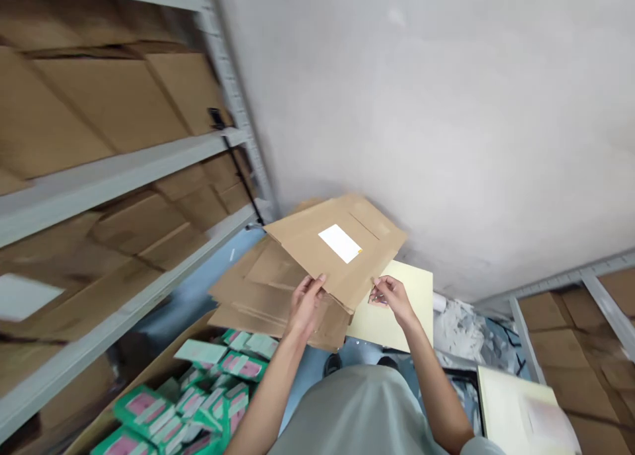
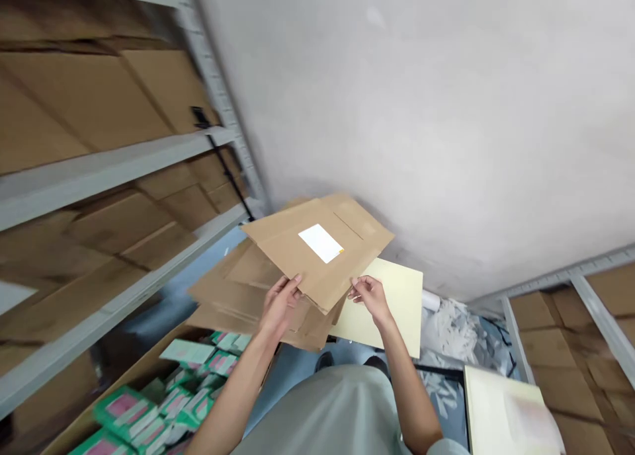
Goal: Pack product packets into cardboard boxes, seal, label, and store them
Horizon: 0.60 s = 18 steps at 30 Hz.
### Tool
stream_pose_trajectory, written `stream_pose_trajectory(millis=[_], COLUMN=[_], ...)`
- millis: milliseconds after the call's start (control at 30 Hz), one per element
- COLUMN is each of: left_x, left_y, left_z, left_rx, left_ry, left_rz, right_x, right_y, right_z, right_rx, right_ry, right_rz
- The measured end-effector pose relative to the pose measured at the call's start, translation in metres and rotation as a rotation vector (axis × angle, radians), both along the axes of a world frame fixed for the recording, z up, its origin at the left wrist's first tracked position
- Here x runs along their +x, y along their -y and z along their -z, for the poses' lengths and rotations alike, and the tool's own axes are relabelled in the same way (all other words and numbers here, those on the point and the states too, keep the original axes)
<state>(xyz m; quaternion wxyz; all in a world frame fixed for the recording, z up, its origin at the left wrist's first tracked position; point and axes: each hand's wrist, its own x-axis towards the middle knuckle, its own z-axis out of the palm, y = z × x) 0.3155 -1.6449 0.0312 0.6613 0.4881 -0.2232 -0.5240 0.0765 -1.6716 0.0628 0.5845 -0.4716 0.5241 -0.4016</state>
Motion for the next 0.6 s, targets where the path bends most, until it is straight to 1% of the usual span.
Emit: stream_pose_trajectory(millis=[67,133,200,267,367,433,533,567,600], left_x=[-0.026,-0.057,-0.092,-0.128,-0.185,-0.224,-0.289,-0.311,-0.333], left_y=[0.015,0.027,0.035,0.039,0.037,0.031,0.017,0.009,-0.001], left_z=[-0.012,-0.021,-0.026,-0.028,-0.025,-0.021,-0.016,-0.014,-0.013], left_rx=[-0.041,-0.063,-0.071,-0.054,-0.007,0.025,0.091,0.113,0.128], left_ry=[0.014,0.025,0.041,0.054,0.071,0.088,0.116,0.127,0.144], left_rz=[0.109,0.235,0.373,0.532,0.809,1.013,1.313,1.399,1.478], right_x=[-0.040,-0.089,-0.144,-0.199,-0.267,-0.297,-0.322,-0.327,-0.329], right_y=[-0.011,-0.028,-0.056,-0.095,-0.172,-0.230,-0.319,-0.349,-0.379], right_z=[-0.002,-0.001,0.001,0.002,0.000,-0.002,-0.005,-0.006,-0.005], right_rx=[-0.032,-0.042,-0.045,-0.061,-0.095,-0.095,-0.058,-0.043,-0.029], right_ry=[-0.023,-0.050,-0.075,-0.107,-0.194,-0.281,-0.389,-0.400,-0.395], right_rz=[0.129,0.314,0.540,0.781,1.128,1.363,1.714,1.800,1.857])
